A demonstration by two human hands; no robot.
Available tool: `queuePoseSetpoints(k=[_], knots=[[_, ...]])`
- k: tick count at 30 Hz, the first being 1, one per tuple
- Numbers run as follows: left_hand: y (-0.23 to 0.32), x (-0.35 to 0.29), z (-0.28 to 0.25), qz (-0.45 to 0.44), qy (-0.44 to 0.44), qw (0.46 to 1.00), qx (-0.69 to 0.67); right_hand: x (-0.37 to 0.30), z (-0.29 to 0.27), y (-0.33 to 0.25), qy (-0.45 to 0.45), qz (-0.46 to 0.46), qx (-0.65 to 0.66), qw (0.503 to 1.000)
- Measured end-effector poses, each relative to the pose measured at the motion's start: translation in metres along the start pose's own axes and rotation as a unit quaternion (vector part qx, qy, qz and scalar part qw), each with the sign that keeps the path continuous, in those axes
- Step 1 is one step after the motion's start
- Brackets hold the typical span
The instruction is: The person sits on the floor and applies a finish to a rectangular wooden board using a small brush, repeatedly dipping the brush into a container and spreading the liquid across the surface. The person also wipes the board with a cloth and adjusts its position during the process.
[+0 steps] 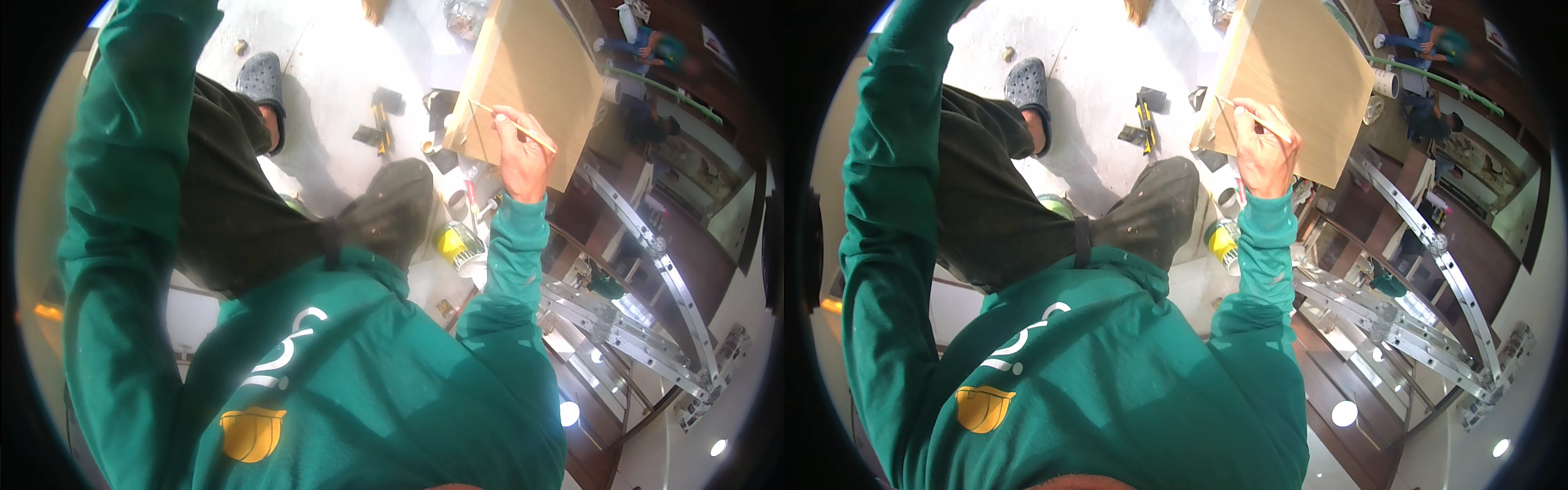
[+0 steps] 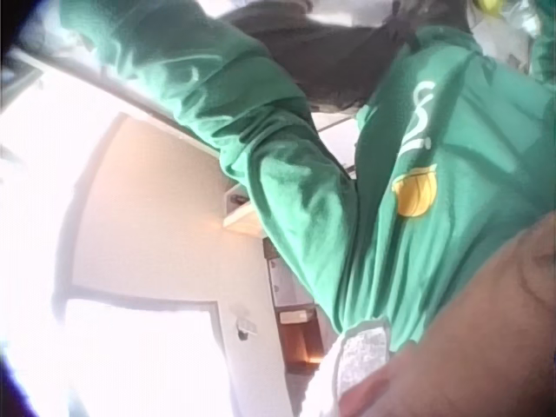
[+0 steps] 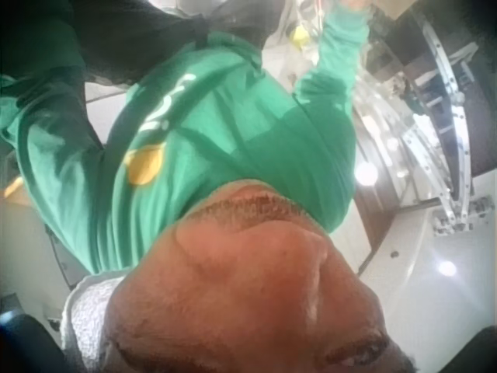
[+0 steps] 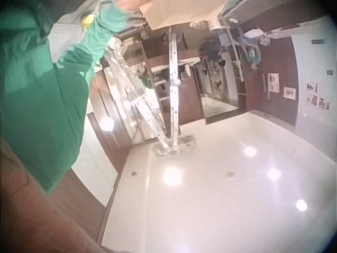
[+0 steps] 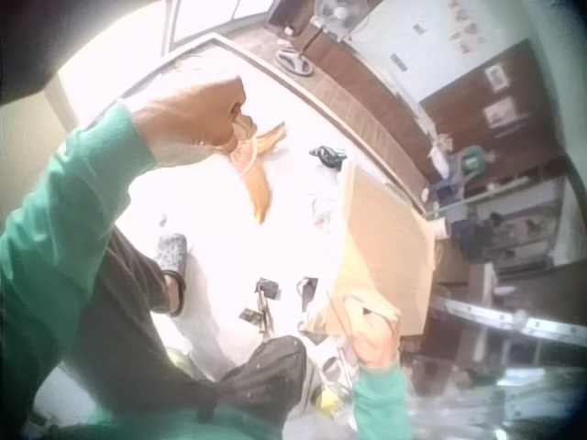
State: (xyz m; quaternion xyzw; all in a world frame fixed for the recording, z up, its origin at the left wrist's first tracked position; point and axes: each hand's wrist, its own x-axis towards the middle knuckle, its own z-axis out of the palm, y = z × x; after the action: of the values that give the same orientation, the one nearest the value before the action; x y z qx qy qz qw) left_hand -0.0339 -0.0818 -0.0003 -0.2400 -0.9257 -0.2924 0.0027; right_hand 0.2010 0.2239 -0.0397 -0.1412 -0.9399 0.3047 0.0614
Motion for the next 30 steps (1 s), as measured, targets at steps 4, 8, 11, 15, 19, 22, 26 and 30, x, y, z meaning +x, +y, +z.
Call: queuePoseSetpoints(k=[4,8,11,15,19,22,26,30], knots=[[0.0,0.004,-0.004,-0.029,-0.023,0.999,0.019,0.017,0.008,0.009,0.034,-0.043,0.012,0.998],[0.0,0.015,0.023,-0.017,-0.028,0.999,-0.001,-0.025,-0.01,0.014,0.047,-0.014,-0.01,0.999],[-0.017,0.017,0.039,-0.016,0.004,1.0,-0.011,-0.067,-0.022,0.019,0.054,0.044,0.113,0.991],[-0.012,0.023,0.046,0.028,-0.036,0.998,0.034,-0.122,-0.049,0.035,0.163,0.159,0.263,0.938],[0.004,0.024,0.056,0.096,-0.033,0.994,0.045,-0.178,-0.047,0.087,0.27,0.278,0.322,0.864],[0.019,0.024,0.069,0.117,-0.043,0.991,0.041,-0.203,-0.036,0.116,0.318,0.343,0.342,0.815],[0.018,0.027,0.075,0.121,-0.095,0.986,0.068,-0.213,-0.007,0.167,0.295,0.389,0.397,0.777],[0.034,0.02,0.089,0.113,-0.113,0.984,0.079,-0.211,0.03,0.228,0.276,0.378,0.38,0.798]])
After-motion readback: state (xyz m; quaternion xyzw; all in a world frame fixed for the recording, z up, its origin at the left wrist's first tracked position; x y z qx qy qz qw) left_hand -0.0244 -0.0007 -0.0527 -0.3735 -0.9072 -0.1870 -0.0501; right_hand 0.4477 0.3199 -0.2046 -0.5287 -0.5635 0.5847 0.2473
